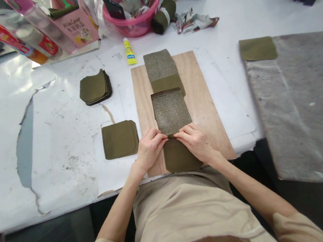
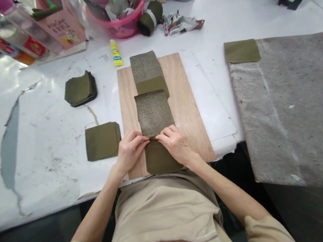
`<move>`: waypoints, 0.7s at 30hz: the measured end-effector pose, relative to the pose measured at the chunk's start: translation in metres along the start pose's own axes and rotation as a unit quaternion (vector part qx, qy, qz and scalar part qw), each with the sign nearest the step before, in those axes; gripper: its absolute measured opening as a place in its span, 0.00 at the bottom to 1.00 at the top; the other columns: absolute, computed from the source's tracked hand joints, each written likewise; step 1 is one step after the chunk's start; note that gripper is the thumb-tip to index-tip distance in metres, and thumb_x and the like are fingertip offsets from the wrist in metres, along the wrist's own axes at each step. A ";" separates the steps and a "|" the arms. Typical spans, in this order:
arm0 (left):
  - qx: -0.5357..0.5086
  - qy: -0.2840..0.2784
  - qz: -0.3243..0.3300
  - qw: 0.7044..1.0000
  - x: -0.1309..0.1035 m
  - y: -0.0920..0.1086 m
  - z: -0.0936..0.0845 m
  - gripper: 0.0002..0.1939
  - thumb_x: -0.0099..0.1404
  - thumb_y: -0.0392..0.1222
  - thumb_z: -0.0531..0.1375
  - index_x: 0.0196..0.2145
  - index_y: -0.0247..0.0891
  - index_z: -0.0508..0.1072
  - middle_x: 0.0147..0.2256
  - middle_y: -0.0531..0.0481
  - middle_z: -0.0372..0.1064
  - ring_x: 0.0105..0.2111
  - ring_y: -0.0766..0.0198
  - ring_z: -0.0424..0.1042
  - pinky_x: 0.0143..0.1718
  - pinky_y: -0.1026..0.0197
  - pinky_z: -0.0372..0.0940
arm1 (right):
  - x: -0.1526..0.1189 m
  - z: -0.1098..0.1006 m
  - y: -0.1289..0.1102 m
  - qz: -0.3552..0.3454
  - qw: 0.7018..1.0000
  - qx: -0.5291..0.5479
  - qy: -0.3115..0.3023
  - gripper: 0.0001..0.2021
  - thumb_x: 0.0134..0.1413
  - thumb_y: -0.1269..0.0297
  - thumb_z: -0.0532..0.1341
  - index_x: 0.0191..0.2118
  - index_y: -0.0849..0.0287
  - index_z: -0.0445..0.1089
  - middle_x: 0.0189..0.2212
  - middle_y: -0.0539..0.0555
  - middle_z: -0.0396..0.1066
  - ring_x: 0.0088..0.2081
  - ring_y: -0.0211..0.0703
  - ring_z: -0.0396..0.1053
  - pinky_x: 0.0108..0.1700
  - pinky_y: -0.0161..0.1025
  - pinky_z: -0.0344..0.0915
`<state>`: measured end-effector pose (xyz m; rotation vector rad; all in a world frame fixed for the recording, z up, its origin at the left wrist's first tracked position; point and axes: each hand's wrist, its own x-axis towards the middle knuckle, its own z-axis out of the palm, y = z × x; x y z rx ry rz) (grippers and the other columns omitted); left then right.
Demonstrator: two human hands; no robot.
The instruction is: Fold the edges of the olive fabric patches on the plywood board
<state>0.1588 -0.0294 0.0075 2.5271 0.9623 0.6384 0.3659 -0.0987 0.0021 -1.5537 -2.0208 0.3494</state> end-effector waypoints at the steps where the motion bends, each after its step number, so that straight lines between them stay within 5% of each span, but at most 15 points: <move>1: -0.002 0.004 0.002 1.000 -0.001 0.000 0.001 0.06 0.70 0.40 0.56 0.38 0.39 0.73 0.36 0.48 0.67 0.39 0.61 0.66 0.40 0.59 0.65 | 0.000 0.000 0.000 0.001 1.000 0.002 -0.002 0.10 0.66 0.65 0.55 0.44 0.56 0.73 0.37 0.55 0.72 0.43 0.45 0.64 0.45 0.43 0.63; 21: 0.009 0.006 0.036 0.999 -0.015 -0.004 0.004 0.11 0.71 0.35 0.51 0.44 0.40 0.73 0.38 0.47 0.71 0.39 0.63 0.69 0.39 0.60 0.68 | -0.002 0.000 0.004 0.000 1.000 0.014 -0.007 0.14 0.65 0.69 0.55 0.48 0.49 0.75 0.38 0.54 0.70 0.43 0.44 0.63 0.45 0.42 0.65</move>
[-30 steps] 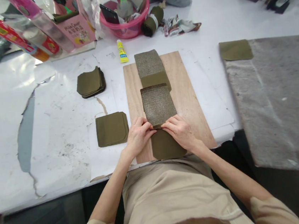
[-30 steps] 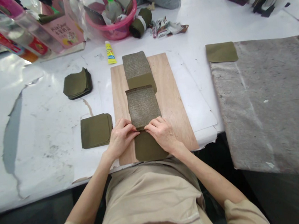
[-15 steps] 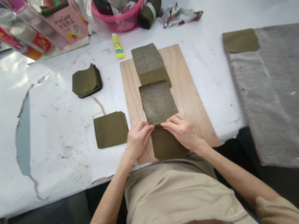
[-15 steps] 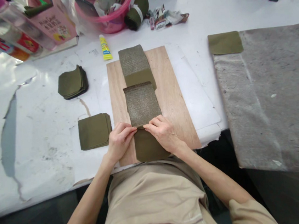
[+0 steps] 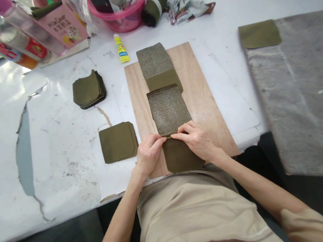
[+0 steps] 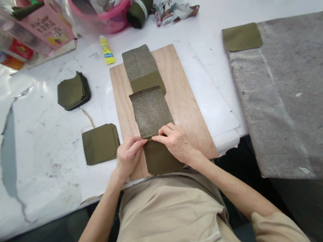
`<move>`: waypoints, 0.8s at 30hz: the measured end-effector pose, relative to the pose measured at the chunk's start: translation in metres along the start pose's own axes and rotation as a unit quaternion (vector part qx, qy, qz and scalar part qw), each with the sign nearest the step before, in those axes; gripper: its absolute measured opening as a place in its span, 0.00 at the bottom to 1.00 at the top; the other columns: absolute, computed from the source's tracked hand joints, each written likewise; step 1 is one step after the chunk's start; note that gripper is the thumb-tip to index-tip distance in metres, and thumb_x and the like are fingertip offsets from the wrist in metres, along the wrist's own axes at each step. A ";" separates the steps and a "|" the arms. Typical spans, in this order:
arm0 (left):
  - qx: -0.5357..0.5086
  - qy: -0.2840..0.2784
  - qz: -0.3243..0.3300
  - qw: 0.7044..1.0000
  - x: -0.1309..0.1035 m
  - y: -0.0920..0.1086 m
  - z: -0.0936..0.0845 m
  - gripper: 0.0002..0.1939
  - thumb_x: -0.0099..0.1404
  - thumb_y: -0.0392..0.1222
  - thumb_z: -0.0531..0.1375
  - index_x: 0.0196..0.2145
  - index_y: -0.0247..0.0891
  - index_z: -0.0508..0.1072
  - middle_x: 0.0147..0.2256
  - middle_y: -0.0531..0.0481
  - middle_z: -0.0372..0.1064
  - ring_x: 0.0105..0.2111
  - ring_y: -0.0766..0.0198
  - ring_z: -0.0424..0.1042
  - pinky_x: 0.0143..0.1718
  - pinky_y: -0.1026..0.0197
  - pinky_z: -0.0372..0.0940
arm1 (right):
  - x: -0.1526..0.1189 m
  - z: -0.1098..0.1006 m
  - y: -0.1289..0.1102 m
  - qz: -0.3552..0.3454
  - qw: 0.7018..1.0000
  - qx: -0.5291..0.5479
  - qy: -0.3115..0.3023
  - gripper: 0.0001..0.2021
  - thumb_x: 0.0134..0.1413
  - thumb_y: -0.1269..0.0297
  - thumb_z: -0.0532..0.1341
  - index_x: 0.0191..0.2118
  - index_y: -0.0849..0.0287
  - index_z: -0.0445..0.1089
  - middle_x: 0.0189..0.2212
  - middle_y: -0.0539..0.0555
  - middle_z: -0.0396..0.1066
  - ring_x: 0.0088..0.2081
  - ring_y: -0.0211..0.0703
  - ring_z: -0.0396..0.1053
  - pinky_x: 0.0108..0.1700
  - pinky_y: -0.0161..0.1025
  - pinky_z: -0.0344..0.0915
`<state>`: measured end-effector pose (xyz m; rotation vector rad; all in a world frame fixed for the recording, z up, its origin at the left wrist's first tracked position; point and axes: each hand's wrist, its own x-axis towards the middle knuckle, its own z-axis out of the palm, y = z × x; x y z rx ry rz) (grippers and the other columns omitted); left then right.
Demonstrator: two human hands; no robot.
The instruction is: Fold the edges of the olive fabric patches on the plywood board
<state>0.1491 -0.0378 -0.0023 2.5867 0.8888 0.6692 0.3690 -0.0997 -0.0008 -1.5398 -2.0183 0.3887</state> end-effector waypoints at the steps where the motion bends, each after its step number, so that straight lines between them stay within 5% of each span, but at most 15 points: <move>1: 0.004 -0.003 0.003 1.000 0.000 -0.001 0.000 0.12 0.72 0.35 0.51 0.44 0.40 0.73 0.38 0.47 0.71 0.39 0.63 0.69 0.39 0.60 0.68 | 0.000 0.000 0.000 0.001 1.000 -0.002 0.001 0.14 0.65 0.69 0.55 0.48 0.49 0.76 0.38 0.54 0.69 0.43 0.43 0.63 0.45 0.41 0.65; 24: 0.105 -0.035 0.048 0.993 -0.003 -0.001 0.001 0.13 0.71 0.33 0.51 0.49 0.37 0.71 0.42 0.42 0.71 0.44 0.58 0.69 0.41 0.57 0.70 | 0.002 -0.002 -0.001 -0.020 0.999 -0.026 -0.022 0.15 0.66 0.70 0.53 0.49 0.49 0.75 0.37 0.53 0.68 0.42 0.43 0.61 0.45 0.41 0.62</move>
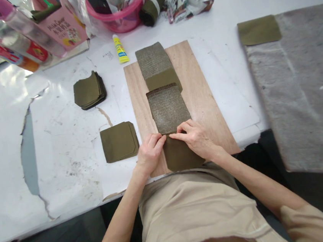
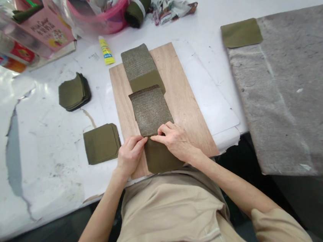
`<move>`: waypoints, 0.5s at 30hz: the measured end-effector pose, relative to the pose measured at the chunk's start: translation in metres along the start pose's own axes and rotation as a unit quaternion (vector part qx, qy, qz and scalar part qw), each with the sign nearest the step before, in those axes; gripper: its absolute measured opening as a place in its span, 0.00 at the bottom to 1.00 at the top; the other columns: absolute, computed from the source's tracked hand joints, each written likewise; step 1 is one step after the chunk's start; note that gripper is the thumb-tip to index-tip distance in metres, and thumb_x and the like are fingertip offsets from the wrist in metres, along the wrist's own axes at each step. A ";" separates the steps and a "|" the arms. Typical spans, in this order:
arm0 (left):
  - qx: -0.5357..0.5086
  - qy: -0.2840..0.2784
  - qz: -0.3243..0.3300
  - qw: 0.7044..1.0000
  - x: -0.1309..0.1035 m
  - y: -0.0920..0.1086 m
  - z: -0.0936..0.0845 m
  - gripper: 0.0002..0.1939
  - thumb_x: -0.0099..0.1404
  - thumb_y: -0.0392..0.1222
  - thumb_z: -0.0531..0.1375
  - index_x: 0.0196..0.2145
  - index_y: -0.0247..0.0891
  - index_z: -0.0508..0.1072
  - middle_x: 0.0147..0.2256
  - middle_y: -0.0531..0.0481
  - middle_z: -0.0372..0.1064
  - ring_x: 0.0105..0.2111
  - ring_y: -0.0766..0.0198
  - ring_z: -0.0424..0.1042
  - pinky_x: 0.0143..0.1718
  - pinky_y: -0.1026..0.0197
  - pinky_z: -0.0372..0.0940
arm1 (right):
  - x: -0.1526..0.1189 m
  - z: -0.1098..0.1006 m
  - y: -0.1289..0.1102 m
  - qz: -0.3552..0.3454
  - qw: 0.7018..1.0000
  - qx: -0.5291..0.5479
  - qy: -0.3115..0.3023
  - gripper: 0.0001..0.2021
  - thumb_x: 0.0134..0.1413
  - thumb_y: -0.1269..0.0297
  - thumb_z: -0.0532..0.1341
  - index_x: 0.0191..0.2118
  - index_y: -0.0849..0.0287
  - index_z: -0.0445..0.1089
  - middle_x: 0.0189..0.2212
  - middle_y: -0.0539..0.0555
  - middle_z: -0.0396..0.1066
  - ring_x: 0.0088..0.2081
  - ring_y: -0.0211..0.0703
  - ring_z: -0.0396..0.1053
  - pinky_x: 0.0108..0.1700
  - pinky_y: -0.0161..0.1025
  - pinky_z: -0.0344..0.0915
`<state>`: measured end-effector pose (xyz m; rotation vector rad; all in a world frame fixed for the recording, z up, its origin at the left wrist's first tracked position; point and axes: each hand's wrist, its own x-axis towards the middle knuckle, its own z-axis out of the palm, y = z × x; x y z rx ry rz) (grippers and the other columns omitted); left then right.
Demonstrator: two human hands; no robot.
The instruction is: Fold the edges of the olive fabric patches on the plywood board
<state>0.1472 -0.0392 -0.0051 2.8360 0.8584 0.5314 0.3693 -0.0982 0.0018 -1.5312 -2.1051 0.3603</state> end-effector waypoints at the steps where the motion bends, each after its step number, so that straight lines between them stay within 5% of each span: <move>1: 0.008 -0.001 0.004 1.000 0.000 0.001 0.000 0.13 0.71 0.32 0.51 0.49 0.36 0.71 0.42 0.42 0.71 0.44 0.58 0.69 0.41 0.57 0.70 | 0.000 0.000 0.000 0.001 1.000 0.000 0.000 0.15 0.66 0.70 0.53 0.49 0.48 0.75 0.37 0.53 0.68 0.42 0.43 0.61 0.45 0.41 0.62; 15: 0.032 0.009 0.033 0.999 0.003 0.001 -0.002 0.12 0.70 0.32 0.52 0.48 0.33 0.71 0.41 0.41 0.71 0.42 0.58 0.69 0.41 0.58 0.70 | 0.000 0.002 0.000 0.009 1.000 -0.017 -0.003 0.14 0.66 0.68 0.53 0.48 0.48 0.75 0.38 0.53 0.68 0.43 0.44 0.61 0.45 0.40 0.60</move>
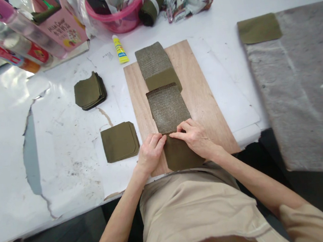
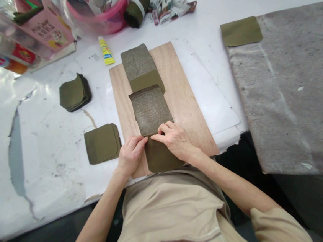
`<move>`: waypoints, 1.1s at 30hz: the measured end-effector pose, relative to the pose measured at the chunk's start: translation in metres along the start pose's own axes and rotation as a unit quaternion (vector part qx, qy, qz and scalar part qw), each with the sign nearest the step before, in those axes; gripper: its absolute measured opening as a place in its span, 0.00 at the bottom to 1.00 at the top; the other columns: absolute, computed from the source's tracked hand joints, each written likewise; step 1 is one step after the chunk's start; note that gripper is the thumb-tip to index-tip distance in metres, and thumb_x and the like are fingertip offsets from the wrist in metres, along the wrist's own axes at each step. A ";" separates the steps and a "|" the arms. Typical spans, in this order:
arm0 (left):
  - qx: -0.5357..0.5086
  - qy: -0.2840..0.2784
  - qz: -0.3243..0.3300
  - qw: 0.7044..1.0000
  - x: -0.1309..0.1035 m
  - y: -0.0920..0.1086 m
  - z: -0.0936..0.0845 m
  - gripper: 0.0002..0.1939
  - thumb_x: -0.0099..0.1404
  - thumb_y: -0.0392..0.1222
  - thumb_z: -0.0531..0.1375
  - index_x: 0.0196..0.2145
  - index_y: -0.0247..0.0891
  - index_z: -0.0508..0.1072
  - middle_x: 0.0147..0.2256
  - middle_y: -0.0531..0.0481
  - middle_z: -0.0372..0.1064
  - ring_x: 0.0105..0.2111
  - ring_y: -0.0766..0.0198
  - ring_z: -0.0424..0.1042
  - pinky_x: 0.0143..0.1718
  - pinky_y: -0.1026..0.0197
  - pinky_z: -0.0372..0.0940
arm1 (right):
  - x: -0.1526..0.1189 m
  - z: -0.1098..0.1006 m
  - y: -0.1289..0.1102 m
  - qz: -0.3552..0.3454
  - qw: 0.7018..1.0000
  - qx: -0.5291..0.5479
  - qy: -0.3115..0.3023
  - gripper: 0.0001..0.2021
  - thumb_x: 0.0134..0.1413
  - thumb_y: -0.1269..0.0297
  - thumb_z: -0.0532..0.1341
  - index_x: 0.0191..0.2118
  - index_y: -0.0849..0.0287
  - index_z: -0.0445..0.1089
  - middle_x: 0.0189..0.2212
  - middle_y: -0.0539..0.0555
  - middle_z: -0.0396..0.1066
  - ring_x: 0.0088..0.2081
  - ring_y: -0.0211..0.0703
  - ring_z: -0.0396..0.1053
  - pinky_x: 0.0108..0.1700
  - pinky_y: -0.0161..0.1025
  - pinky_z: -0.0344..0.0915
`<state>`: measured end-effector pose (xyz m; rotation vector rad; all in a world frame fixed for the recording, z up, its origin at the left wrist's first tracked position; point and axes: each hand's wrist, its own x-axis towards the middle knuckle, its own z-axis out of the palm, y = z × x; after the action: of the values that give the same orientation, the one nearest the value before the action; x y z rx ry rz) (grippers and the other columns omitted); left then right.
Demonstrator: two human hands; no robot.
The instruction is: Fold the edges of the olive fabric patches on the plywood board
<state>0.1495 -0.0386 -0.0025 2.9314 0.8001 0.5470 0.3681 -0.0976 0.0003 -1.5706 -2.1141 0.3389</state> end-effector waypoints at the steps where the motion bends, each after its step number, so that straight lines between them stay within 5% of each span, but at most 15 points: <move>1: -0.007 0.003 -0.003 1.000 0.000 -0.001 0.001 0.12 0.71 0.32 0.52 0.48 0.33 0.71 0.41 0.41 0.71 0.42 0.58 0.69 0.41 0.58 0.70 | 0.000 0.000 0.000 0.000 1.000 0.000 -0.001 0.14 0.67 0.67 0.53 0.48 0.48 0.75 0.38 0.53 0.67 0.43 0.44 0.61 0.45 0.39 0.60; 27: 0.007 -0.011 0.012 1.000 -0.003 -0.001 -0.002 0.13 0.70 0.32 0.53 0.51 0.32 0.70 0.43 0.41 0.70 0.44 0.57 0.68 0.44 0.57 0.70 | 0.000 0.000 -0.004 -0.023 0.998 -0.064 0.014 0.12 0.65 0.66 0.56 0.48 0.51 0.75 0.37 0.54 0.68 0.42 0.44 0.60 0.44 0.40 0.58; 33: -0.019 -0.011 -0.028 0.999 -0.012 -0.002 -0.006 0.13 0.70 0.32 0.53 0.50 0.34 0.71 0.45 0.42 0.69 0.46 0.57 0.68 0.47 0.56 0.69 | 0.001 -0.001 -0.005 -0.028 0.996 -0.080 0.017 0.11 0.64 0.66 0.58 0.48 0.50 0.75 0.37 0.53 0.68 0.41 0.44 0.59 0.42 0.40 0.56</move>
<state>0.1368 -0.0427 -0.0012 2.8657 0.8563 0.5185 0.3642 -0.0986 0.0032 -1.5898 -2.1999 0.1262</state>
